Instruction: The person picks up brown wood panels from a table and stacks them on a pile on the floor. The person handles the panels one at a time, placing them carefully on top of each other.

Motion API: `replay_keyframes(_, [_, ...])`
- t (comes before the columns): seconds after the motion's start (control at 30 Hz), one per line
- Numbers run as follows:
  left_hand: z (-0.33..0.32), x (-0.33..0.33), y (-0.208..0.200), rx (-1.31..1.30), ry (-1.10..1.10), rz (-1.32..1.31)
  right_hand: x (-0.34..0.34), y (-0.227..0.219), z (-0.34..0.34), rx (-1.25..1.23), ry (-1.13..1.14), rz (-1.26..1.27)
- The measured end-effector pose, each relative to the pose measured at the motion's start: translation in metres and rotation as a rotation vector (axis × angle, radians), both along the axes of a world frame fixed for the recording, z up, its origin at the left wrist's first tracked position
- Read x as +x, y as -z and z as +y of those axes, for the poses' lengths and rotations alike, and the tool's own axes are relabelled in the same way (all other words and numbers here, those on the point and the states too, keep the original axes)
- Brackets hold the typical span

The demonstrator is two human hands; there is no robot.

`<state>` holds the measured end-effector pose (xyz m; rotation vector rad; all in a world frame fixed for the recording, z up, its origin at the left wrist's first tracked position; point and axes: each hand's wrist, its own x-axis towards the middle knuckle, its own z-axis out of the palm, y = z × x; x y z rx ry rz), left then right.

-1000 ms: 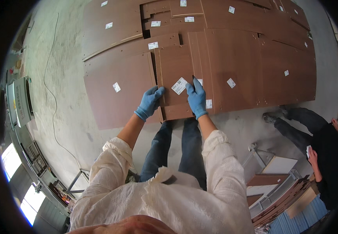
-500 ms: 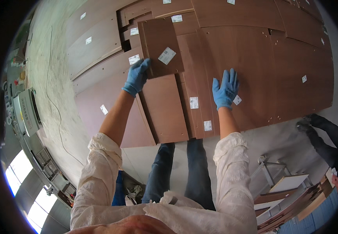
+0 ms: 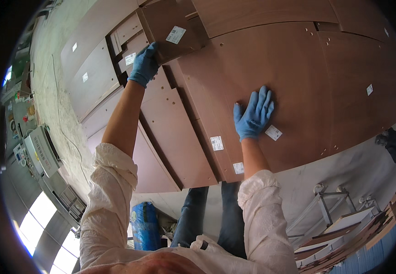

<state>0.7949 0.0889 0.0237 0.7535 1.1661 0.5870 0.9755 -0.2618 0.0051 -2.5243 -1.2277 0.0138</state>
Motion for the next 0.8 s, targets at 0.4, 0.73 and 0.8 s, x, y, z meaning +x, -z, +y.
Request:
replay_keyframes(0.4, [0.044,0.043,0.054,0.013,0.064,0.109,0.006,-0.001,0.006,-0.014,0.031,0.03])
replay_keyframes(0.73, [0.043,0.062,0.05,0.552,0.362,1.035,0.007,-0.001,0.007,-0.03,0.043,0.067])
replay_keyframes(0.8, [0.042,0.065,0.051,0.603,0.398,1.116,0.006,0.0,0.006,0.01,0.034,0.074])
